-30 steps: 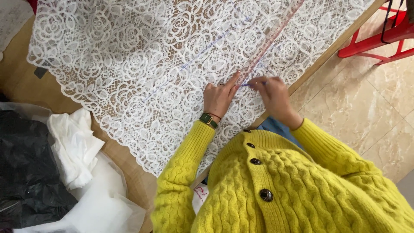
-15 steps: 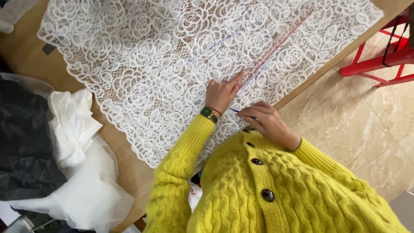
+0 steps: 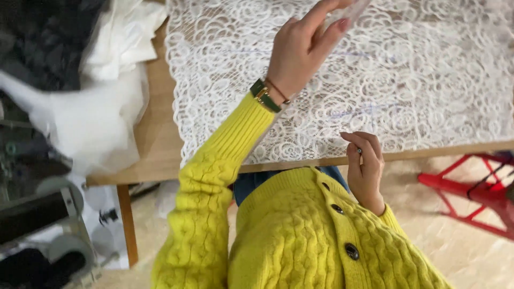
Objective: Measuring, marking, and cutting lace fabric on a work table in a sewing environment.
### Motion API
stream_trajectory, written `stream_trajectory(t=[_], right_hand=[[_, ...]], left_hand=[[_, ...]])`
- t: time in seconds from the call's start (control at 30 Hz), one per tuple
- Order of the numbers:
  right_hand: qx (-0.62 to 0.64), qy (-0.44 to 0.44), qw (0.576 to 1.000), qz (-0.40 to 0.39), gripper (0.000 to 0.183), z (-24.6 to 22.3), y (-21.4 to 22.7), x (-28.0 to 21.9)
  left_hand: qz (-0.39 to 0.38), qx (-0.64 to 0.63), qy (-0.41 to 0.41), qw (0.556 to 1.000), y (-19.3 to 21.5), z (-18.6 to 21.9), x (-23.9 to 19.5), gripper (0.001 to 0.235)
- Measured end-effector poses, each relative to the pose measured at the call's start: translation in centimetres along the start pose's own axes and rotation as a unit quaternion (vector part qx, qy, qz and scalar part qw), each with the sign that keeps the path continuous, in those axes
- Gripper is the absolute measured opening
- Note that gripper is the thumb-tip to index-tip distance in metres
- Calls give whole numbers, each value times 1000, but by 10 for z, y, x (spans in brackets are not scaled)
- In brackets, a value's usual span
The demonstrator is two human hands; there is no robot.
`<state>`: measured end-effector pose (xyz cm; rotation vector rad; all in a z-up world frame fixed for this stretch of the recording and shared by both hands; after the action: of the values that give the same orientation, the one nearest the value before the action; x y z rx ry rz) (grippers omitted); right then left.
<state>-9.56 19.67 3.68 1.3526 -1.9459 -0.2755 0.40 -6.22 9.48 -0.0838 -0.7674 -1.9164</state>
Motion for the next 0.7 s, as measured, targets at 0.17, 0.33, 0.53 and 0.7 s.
stream_trajectory(t=[0.17,0.33,0.53,0.7], right_hand=[[66,77,991,-83,30,9,11,25],[40,122,980,-150,61,28,27,30],[-18,183,970,-161,79,64,44,28],[78,159,947,-269,38,86,42,22]], left_hand=[[132,-57,97,985,-19,-11,-2,38],[255,-154,176,938,-36,17,-10,41],[358,-183,157,902,-44,25,-18,41],[392,-94,217,889,-61,-24,-20,38]])
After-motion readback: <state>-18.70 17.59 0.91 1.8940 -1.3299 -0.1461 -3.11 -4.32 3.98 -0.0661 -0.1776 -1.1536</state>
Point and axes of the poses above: each hand's wrist, its own x-axis towards the middle knuckle, its own y-axis out of the back of the hand, z = x × y, the point moved 4 cm from there along x, towards the middle knuckle, and after that the axes turned 13 degrees about y, right-handed, at the moved point
